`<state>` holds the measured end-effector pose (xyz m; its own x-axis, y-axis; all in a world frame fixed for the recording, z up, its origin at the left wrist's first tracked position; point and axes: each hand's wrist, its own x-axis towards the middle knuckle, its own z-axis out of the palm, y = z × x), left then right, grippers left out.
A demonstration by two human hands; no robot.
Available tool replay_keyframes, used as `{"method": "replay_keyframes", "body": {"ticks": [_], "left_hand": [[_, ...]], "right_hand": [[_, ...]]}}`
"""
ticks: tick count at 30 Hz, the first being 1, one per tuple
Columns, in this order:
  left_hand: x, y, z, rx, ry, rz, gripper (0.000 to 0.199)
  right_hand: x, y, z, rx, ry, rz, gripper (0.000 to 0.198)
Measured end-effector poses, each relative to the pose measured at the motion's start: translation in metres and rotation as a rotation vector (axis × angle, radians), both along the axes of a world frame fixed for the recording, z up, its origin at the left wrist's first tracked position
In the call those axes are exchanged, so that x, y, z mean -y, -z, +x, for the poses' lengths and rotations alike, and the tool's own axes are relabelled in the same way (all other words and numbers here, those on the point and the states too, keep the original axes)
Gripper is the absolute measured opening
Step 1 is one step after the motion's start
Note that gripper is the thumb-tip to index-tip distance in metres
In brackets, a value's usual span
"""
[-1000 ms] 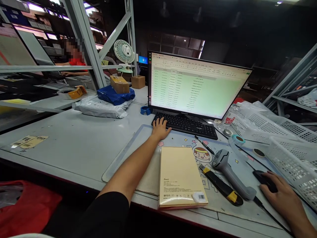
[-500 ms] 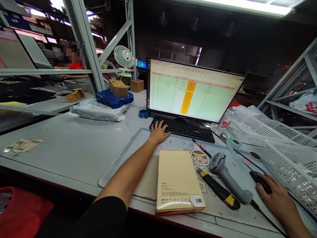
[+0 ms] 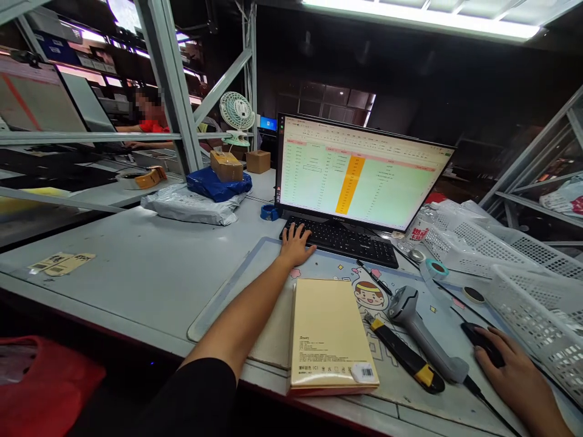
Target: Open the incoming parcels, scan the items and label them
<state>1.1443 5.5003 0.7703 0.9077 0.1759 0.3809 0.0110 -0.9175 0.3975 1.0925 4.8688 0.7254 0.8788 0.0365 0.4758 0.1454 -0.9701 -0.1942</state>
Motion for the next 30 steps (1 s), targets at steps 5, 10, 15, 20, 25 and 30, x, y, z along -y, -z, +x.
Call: {"method": "replay_keyframes", "body": {"ticks": [5, 10, 15, 20, 25, 30], "left_hand": [[0.000, -0.048, -0.018, 0.059, -0.098, -0.163, 0.054], [0.012, -0.089, -0.097, 0.028, 0.193, -0.245, 0.046], [0.039, -0.042, -0.216, 0.081, 0.453, -0.222, 0.066], [0.060, 0.005, -0.255, 0.028, 0.422, -0.255, 0.068], [0.063, 0.005, -0.250, 0.046, 0.452, -0.335, 0.057], [0.066, 0.012, -0.250, 0.081, 0.434, -0.394, 0.052]], "right_hand": [[-0.013, 0.001, -0.004, 0.120, -0.031, -0.018, 0.061], [-0.027, -0.012, -0.006, 0.251, -0.088, 0.034, 0.056], [-0.070, -0.060, -0.028, 0.454, -0.116, 0.110, 0.045], [-0.220, -0.101, -0.115, 0.341, -0.711, 0.135, 0.042], [-0.307, -0.071, -0.169, 0.087, -1.043, -0.051, 0.065], [-0.240, -0.026, -0.165, 0.090, -0.640, 0.067, 0.039]]}}
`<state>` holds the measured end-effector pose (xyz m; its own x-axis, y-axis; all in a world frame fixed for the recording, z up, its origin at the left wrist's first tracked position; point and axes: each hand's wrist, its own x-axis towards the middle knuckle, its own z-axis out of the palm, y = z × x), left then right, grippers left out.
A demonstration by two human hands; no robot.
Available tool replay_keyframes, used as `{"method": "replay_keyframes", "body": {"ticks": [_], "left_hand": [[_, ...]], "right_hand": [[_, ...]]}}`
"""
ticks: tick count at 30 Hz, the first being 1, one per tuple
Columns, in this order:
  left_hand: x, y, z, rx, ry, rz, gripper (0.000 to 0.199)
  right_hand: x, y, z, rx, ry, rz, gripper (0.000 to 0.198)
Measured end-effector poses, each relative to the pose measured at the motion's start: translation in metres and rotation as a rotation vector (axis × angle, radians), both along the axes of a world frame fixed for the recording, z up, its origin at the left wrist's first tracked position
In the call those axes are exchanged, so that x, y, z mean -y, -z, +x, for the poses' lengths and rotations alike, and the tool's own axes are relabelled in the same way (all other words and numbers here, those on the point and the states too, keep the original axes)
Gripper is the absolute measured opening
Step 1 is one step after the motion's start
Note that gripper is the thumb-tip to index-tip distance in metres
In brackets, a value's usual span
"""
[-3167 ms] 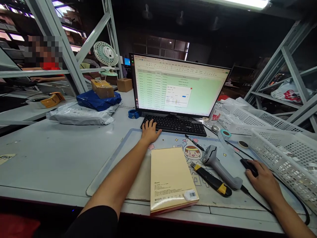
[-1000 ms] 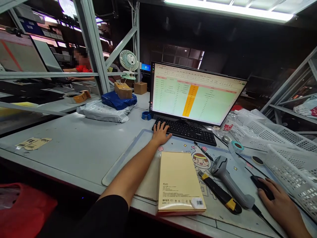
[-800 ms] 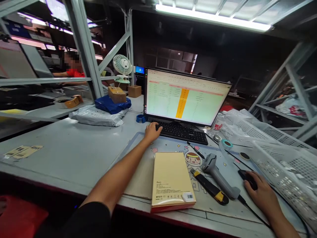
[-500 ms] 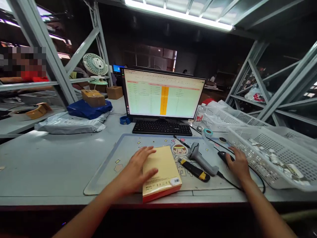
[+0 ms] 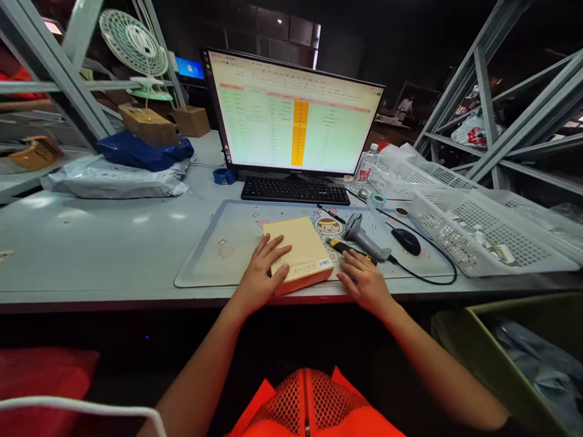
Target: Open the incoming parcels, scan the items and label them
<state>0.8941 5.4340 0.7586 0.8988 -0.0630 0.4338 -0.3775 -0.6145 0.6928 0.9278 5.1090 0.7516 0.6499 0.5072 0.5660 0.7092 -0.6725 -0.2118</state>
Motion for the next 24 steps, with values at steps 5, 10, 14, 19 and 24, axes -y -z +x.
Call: {"method": "replay_keyframes", "body": {"ticks": [5, 10, 14, 19, 24], "left_hand": [[0.006, 0.015, 0.001, 0.022, -0.054, -0.115, 0.051], [0.006, 0.017, 0.003, 0.062, -0.010, -0.160, 0.054], [0.009, 0.019, 0.004, 0.094, -0.019, -0.128, 0.052], [0.010, 0.020, 0.011, 0.133, -0.049, -0.119, 0.052], [0.002, 0.021, 0.006, 0.193, -0.011, -0.138, 0.055]], "right_hand": [[0.007, -0.017, -0.026, 0.018, 0.071, 0.177, 0.046], [-0.057, -0.035, -0.035, 0.009, -0.116, 0.103, 0.053], [-0.074, -0.015, -0.034, -0.095, -0.073, 0.188, 0.049], [-0.074, -0.005, -0.034, -0.219, -0.034, 0.176, 0.056], [-0.090, -0.017, -0.044, -0.395, 0.116, 0.428, 0.068]]}}
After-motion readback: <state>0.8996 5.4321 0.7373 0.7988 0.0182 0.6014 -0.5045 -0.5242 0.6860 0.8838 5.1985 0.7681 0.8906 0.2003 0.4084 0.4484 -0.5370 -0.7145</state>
